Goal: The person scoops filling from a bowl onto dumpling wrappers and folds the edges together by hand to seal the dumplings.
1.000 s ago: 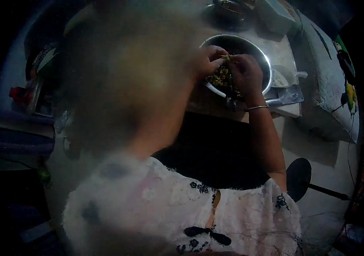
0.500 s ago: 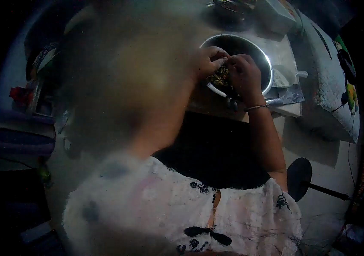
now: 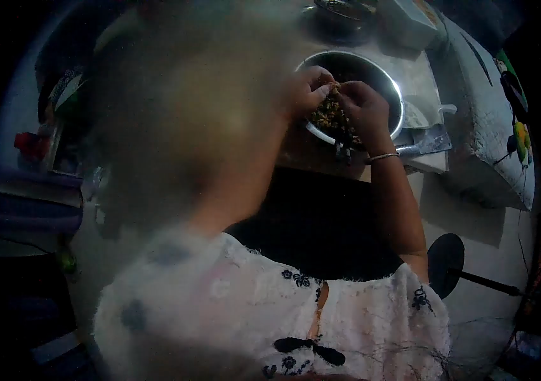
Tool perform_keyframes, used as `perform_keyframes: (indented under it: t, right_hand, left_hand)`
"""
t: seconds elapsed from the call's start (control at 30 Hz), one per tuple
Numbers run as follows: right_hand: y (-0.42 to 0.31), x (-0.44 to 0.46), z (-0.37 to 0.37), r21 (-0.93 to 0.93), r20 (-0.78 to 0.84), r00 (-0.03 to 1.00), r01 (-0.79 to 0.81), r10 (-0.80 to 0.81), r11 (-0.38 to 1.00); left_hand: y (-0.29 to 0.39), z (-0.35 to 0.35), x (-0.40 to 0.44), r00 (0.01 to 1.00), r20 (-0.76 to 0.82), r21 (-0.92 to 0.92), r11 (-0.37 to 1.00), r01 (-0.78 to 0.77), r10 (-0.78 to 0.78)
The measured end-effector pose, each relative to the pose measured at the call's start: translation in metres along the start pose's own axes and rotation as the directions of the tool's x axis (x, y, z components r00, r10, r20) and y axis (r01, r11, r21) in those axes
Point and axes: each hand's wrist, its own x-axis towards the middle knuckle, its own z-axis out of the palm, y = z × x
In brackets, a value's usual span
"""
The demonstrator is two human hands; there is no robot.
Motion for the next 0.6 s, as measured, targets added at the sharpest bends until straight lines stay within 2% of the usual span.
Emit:
perform_keyframes:
  t: [0.07, 0.17, 0.23, 0.27, 0.33, 0.43, 0.6]
  right_hand:
    - [0.001, 0.000, -0.001, 0.036, 0.003, 1.000, -0.027, 0.027, 0.999]
    - [-0.001, 0.000, -0.001, -0.031, -0.013, 1.000, 0.014, -0.014, 0.999]
    - [0.003, 0.001, 0.003, 0.140, -0.080, 0.997, 0.016, -0.005, 0.990]
    - [0.000, 0.001, 0.002, 0.141, -0.080, 0.997, 0.017, -0.005, 0.990]
    - [-0.007, -0.001, -0.002, 0.010, -0.073, 0.997, -0.012, 0.013, 1.000]
    - [-0.005, -0.001, -0.002, 0.026, -0.008, 1.000, 0.007, -0.007, 1.000]
    - [-0.007, -0.002, -0.002, -0.031, -0.018, 1.000, 0.010, -0.011, 0.999]
  left_hand:
    - [0.000, 0.000, 0.001, 1.000, -0.005, 0.009, 1.000, -0.007, 0.007]
    - [0.003, 0.000, 0.000, 0.999, -0.012, 0.029, 0.999, -0.032, 0.033]
    - [0.004, 0.000, -0.001, 1.000, 0.000, -0.028, 1.000, 0.005, -0.005]
    - [0.005, 0.000, -0.001, 1.000, 0.000, -0.027, 1.000, 0.005, -0.005]
    - [0.007, 0.001, -0.001, 1.000, -0.022, -0.008, 1.000, 0.014, -0.014]
    - [0.005, 0.000, -0.001, 0.999, -0.037, 0.043, 0.999, -0.031, 0.032]
    - [0.002, 0.001, 0.000, 1.000, -0.022, 0.023, 1.000, -0.020, 0.021]
